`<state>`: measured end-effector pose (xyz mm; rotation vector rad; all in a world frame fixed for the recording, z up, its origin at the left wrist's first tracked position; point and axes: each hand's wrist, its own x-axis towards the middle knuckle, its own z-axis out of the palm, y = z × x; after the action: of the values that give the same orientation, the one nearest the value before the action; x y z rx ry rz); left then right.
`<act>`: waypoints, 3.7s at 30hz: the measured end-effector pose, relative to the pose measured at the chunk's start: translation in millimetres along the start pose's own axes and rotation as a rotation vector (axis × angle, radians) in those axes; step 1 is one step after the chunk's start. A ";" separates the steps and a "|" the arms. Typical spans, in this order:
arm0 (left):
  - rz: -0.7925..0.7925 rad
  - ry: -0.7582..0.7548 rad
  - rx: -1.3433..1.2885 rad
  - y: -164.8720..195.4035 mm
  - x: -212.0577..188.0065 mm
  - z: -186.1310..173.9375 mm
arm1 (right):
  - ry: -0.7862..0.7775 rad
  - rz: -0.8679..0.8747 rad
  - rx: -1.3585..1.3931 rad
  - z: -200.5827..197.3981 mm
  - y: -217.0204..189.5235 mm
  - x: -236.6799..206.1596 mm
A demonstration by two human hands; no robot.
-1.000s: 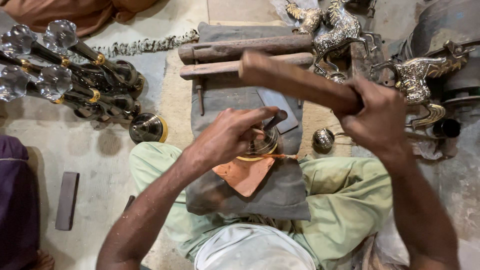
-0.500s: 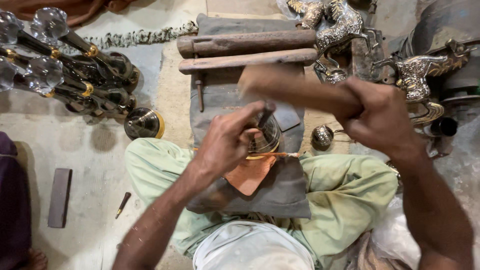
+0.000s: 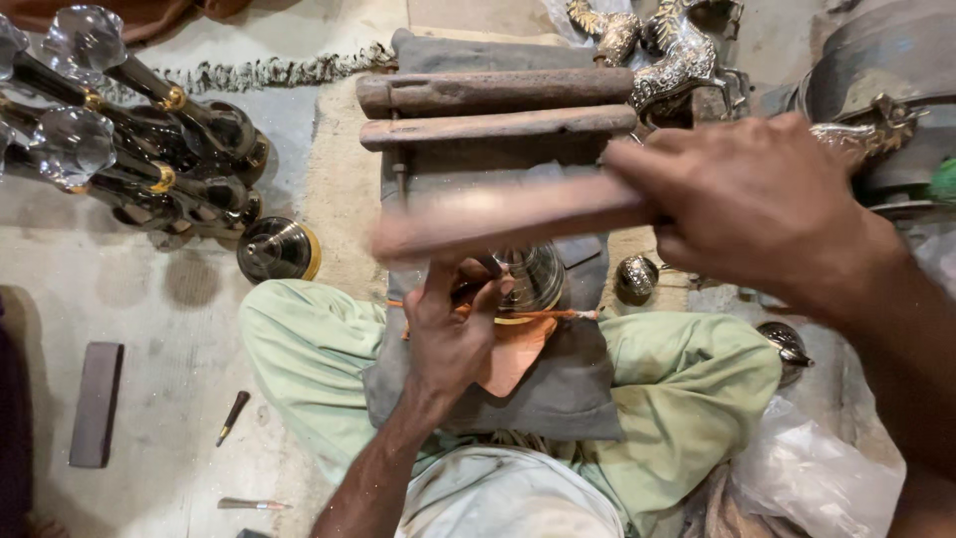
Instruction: The person sits cross-legged on the floor with a sandbag on their lap and hammers a brass bell-shaped object with a wooden mallet, rotating the piece between strikes to shape its surface. They reposition the bell and continue hammering, then set it down and pick it back up to work further.
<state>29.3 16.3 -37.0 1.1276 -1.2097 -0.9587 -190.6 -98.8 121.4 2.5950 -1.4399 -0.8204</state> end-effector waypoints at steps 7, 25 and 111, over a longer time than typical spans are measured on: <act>-0.016 0.010 -0.017 -4.7 12.2 -4.3 | 0.482 -0.145 0.281 -5.0 1.9 9.0; -0.011 -0.298 0.191 8.1 41.1 -17.1 | 0.357 0.009 0.351 38.0 5.0 -10.3; 0.272 -0.880 0.418 0.8 103.0 -43.1 | 1.028 -0.092 0.631 128.4 3.7 1.5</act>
<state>85.5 -77.9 -15.5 0.8115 -2.2947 -1.0450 -254.2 -76.9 11.9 2.6903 -1.3027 1.0278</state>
